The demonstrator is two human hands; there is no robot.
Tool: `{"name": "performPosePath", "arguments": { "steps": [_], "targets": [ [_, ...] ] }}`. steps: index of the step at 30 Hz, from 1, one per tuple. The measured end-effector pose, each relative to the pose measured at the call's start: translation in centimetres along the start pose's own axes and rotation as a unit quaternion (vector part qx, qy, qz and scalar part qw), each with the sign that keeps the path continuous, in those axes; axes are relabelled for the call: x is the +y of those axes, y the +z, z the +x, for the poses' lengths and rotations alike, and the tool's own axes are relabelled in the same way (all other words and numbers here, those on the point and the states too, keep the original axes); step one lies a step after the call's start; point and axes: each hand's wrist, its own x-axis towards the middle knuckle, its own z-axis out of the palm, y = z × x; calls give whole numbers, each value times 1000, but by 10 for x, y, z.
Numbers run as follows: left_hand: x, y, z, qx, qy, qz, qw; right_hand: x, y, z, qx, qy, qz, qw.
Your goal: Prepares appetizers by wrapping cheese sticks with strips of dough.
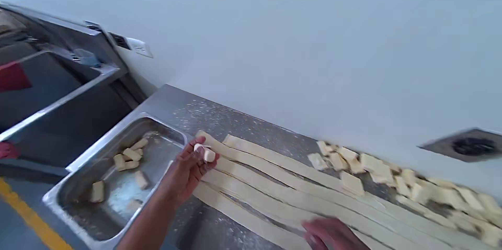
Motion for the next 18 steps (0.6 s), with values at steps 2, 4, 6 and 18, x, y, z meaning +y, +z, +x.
{"name": "performPosePath", "arguments": {
  "steps": [2, 4, 6, 18],
  "targets": [
    [-44, 30, -13, -115, -16, -96, 989, -5, 6, 21, 64, -51, -4, 997],
    [-75, 72, -37, -166, -69, -169, 969, -2, 3, 29, 100, -88, -10, 991],
    [-100, 104, -60, -220, -116, -200, 948, 3, -11, 24, 111, -99, -1, 989],
    [-191, 227, -160, -412, -51, 11, 910, 54, -160, -88, 163, -164, 50, 972]
  ]
}}
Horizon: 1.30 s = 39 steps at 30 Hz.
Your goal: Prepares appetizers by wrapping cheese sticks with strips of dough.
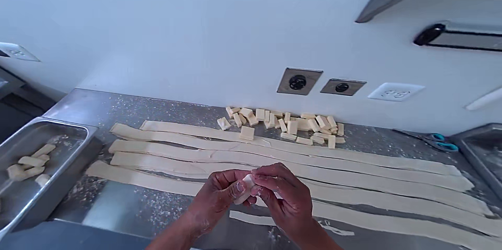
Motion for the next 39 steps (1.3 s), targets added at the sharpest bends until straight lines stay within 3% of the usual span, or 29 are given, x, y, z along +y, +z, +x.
{"name": "performPosePath", "arguments": {
  "steps": [5, 9, 13, 17, 26, 33, 39],
  "targets": [
    [-37, 60, 5, 48, 23, 48, 997, 3, -49, -27, 2, 0, -9, 1000],
    [-54, 85, 4, 71, 32, 79, 994, 5, -72, -38, -20, -13, -1, 1000],
    [-60, 99, 5, 31, 38, -3, 999, 3, -89, -44, -19, 43, 138, 989],
    [-67, 101, 13, -26, 62, -52, 996, 3, -101, -46, -10, 53, 152, 987],
    [-81, 85, 26, 6, 105, 31, 994, 14, -88, -43, 2, 70, 104, 992],
    [-81, 76, 22, -43, 76, -52, 995, 25, -90, -42, -57, 121, 216, 967],
    [-83, 81, 16, 12, 95, 70, 993, 23, -85, -44, -57, 158, 186, 968]
  ]
}}
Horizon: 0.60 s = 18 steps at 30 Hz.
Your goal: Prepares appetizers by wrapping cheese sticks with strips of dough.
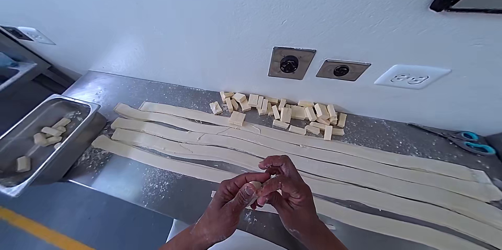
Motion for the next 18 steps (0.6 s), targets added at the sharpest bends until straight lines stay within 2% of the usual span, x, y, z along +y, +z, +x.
{"name": "performPosePath", "arguments": {
  "steps": [5, 9, 14, 16, 18],
  "targets": [
    [2, 3, -6, 4, -33, 18, 999, 4, -9, -7, -21, 24, 48, 998],
    [6, 11, -10, 33, -63, 79, 994, -2, -8, -13, -14, 15, 1, 1000],
    [9, 6, -14, -68, -138, 106, 983, -1, -10, -22, -19, 106, 10, 994],
    [9, 4, -16, -65, -144, 88, 984, -1, -12, -29, -51, 64, -6, 997],
    [9, 5, -16, -33, -135, 91, 986, -2, -9, -35, -92, -14, -106, 990]
  ]
}}
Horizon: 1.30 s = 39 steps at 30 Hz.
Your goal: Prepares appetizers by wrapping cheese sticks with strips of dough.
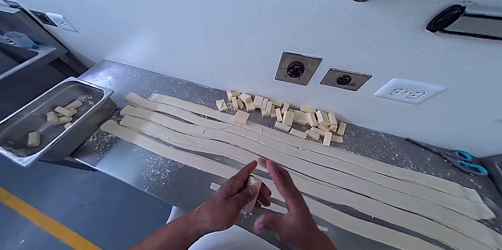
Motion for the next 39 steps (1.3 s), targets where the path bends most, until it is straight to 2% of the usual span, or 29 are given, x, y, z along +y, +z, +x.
{"name": "performPosePath", "arguments": {
  "steps": [3, 7, 10, 15, 20, 22, 25, 27, 29, 34, 37, 39],
  "targets": [
    [1, 7, 1, 33, -15, -16, 999, 0, 14, -8, -7, -73, -136, 988],
    [11, 19, 10, 123, -106, -150, 975, 1, 25, -10, 31, -78, -110, 990],
    [11, 27, 21, 188, -155, -127, 961, 2, 31, -15, 23, -74, -146, 986],
    [-5, 34, 33, 307, -124, -70, 941, -3, 36, -13, 27, -82, -249, 965],
    [-32, 25, 33, 325, -110, -28, 939, 17, 50, -24, 30, -76, -213, 974],
    [-40, 15, 32, 299, -130, -64, 943, 26, 49, -30, 2, -20, -162, 987],
    [-45, -24, 19, 261, -164, -105, 946, 39, 20, -38, -4, 85, -171, 982],
    [-50, -58, 3, 291, -196, -130, 927, 49, -1, -45, 0, 139, -188, 972],
    [-63, -87, -20, 323, -216, -150, 909, 53, -4, -53, -28, 183, -174, 967],
    [-80, -99, -60, 359, -146, -238, 891, 63, 55, -44, -188, 164, -127, 960],
    [-80, -96, -71, 352, -89, -286, 887, 70, 100, -23, -214, 109, -185, 953],
    [-77, -94, -75, 341, -60, -300, 889, 71, 117, -7, -255, 115, -241, 929]
  ]
}}
